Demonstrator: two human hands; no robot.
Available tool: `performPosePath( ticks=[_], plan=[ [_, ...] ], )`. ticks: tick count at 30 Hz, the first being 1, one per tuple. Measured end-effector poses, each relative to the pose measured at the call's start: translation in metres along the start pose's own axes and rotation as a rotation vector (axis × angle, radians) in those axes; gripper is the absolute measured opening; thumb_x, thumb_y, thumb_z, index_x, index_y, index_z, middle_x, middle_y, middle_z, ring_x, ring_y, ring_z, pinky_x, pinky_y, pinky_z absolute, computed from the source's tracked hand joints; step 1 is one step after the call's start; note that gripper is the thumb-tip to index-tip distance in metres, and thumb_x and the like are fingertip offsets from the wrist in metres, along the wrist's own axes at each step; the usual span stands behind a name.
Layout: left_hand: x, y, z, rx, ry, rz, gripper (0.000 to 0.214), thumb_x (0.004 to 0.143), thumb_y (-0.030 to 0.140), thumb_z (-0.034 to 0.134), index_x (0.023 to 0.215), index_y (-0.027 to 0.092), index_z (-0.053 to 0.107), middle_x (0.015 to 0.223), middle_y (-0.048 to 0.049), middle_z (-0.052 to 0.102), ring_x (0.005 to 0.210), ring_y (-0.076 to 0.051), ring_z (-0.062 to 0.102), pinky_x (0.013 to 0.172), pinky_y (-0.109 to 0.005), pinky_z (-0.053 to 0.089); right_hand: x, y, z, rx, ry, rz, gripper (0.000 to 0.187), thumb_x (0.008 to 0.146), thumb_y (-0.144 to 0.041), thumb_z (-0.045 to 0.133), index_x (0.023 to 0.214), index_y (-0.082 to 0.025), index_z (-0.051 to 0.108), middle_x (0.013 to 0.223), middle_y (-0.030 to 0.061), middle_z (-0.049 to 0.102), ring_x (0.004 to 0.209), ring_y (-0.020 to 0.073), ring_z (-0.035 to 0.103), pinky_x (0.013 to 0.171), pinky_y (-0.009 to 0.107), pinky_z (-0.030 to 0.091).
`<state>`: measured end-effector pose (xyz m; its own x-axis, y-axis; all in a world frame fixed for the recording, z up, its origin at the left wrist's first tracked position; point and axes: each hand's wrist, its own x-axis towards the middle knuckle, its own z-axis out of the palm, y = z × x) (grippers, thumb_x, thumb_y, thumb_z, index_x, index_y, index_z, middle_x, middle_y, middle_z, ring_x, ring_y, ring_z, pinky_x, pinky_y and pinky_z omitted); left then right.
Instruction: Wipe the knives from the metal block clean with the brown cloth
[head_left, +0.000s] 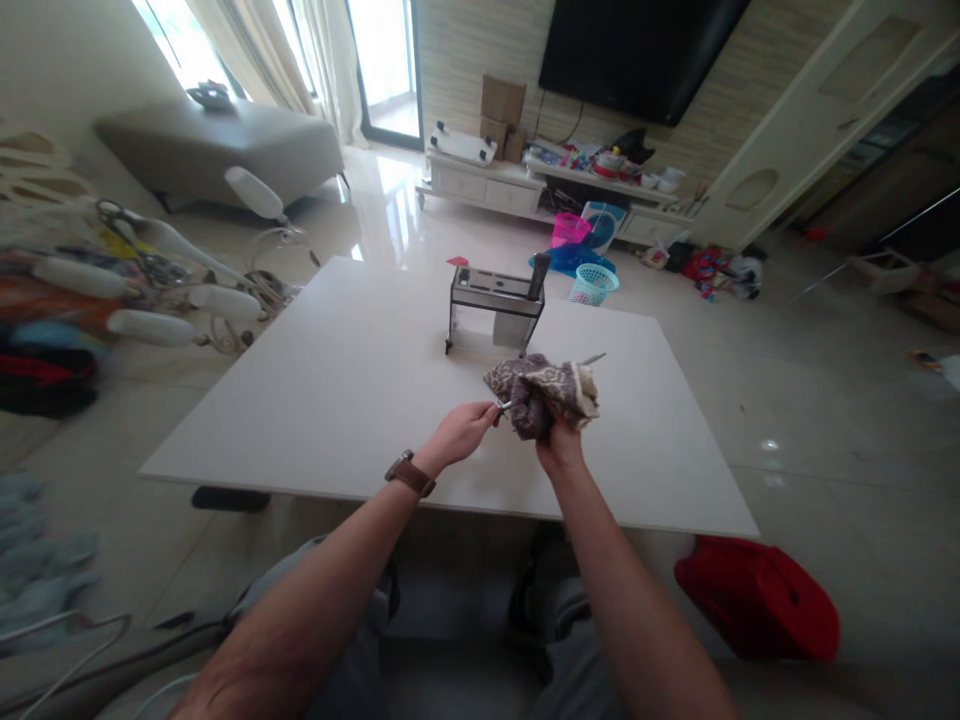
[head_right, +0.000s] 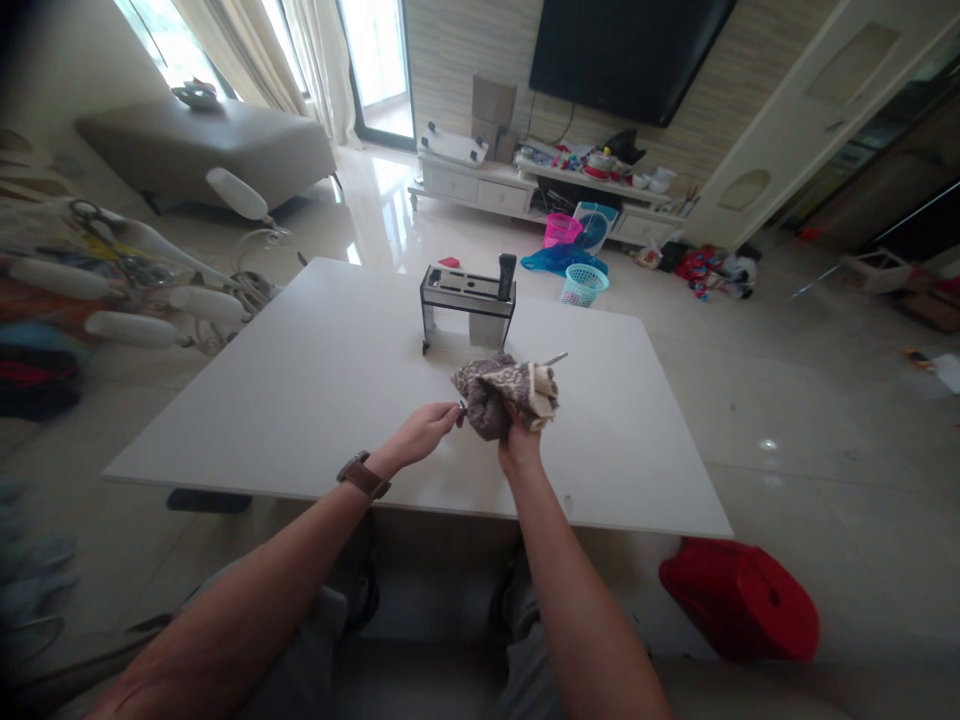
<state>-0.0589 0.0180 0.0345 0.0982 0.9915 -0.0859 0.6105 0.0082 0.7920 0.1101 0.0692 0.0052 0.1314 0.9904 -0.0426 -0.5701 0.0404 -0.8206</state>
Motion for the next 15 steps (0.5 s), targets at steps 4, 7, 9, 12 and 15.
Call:
performPosePath(
  ticks=[4,7,9,12,15],
  plan=[
    [-0.002,0.004,0.015,0.138,0.065,-0.043,0.033,0.099,0.029,0.042,0.093,0.018,0.072,0.11,-0.0134,0.078,0.101,-0.027,0.071,0.084,-0.033,0.05,-0.021,0.02,0.013,-0.074,-0.043,-0.092,0.06,0.065,-0.03,0.09,0.121,-0.025,0.069,0.131,0.0036,0.074,0.126,0.0214,0.067,0.122,0.052,0.044],
    [-0.005,0.006,0.018,0.254,0.057,-0.076,0.033,0.1,0.03,0.043,0.094,0.019,0.073,0.11,-0.0156,0.079,0.101,-0.03,0.073,0.082,-0.035,0.05,-0.022,0.023,0.015,-0.111,-0.025,-0.153,0.058,0.07,-0.032,0.088,0.124,-0.025,0.067,0.133,0.0048,0.073,0.132,0.021,0.063,0.124,0.052,0.041],
    [-0.006,0.007,0.017,0.289,0.041,-0.067,0.036,0.103,0.033,0.04,0.098,0.02,0.073,0.11,-0.0155,0.079,0.102,-0.03,0.073,0.082,-0.035,0.05,-0.02,0.022,0.015,-0.108,-0.016,-0.155,0.055,0.072,-0.034,0.086,0.123,-0.024,0.067,0.133,0.0051,0.073,0.133,0.0209,0.062,0.124,0.052,0.042],
    [-0.006,0.008,0.013,0.326,0.015,-0.046,0.042,0.107,0.038,0.033,0.104,0.02,0.071,0.11,-0.0156,0.078,0.102,-0.03,0.073,0.082,-0.035,0.049,-0.018,0.019,0.015,-0.063,0.006,-0.12,0.052,0.073,-0.034,0.085,0.122,-0.024,0.068,0.13,0.0046,0.074,0.128,0.021,0.066,0.122,0.051,0.044],
    [-0.006,0.01,0.009,0.348,0.001,-0.013,0.045,0.108,0.044,0.03,0.11,0.021,0.069,0.107,-0.0141,0.078,0.101,-0.03,0.073,0.08,-0.034,0.048,-0.013,0.017,0.012,-0.019,0.004,-0.075,0.05,0.074,-0.034,0.084,0.121,-0.024,0.068,0.127,0.0033,0.075,0.122,0.0206,0.069,0.12,0.05,0.047]
  ],
)
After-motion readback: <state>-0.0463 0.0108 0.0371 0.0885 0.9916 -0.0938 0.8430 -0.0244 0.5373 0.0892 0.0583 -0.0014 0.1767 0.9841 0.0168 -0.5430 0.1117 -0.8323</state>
